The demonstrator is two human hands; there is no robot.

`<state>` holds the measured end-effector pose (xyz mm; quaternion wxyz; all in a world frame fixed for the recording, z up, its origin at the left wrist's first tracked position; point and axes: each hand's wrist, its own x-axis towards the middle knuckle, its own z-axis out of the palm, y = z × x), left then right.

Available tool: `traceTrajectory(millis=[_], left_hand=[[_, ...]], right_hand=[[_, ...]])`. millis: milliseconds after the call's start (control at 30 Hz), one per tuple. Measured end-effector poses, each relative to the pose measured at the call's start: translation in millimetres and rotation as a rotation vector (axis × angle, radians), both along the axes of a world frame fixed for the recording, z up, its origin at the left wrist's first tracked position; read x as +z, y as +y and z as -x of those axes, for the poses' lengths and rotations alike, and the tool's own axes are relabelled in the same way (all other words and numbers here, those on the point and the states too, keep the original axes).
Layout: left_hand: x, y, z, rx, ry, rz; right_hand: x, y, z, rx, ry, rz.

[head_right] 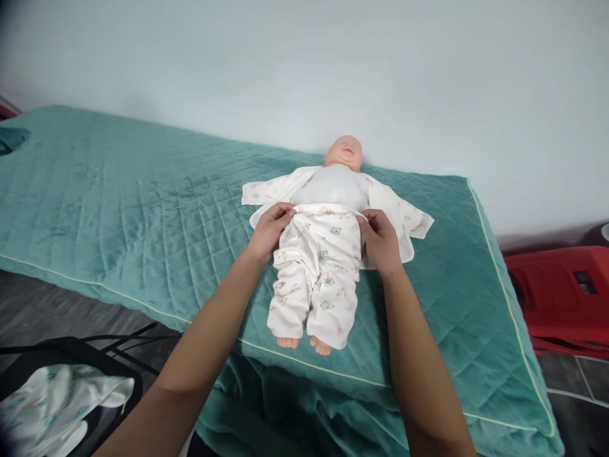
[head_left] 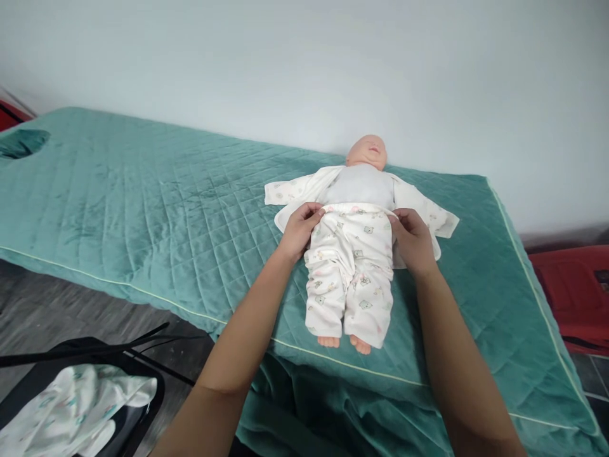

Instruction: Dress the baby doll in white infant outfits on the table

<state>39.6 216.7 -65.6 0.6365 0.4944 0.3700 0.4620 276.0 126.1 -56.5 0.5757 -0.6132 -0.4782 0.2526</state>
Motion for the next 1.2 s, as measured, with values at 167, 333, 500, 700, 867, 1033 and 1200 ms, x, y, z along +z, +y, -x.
traceTrajectory(millis=[167,333,500,700,867,1033,1200], left_hand=[[0.4,-1,2,-0.047,0.010,-0.005],[-0.8,0,5,-0.065,0.119,-0.082],[4.7,-1,14,-0.199,0.125,-0.109],[7.6,3,19,-0.244,0.281,-0.277],[4.9,2,8,-0.061,0.313,-0.535],[12.0,14,-3,0.021,0.404,-0.459],[23.0,46,-16,-0.120,0.271,-0.294]], right_hand=[[-1,-1,-1,-0.024,0.004,0.008],[-2,-1,-2,-0.047,-0.006,0.023],[-8,3,-4,-0.098,0.041,0.065],[-11,7,-3,-0.150,0.024,0.097],[-12,5,1,-0.214,-0.114,0.072],[-9,0,6,-0.260,-0.252,0.064],[-13,11,-2,-0.270,-0.139,0.068]])
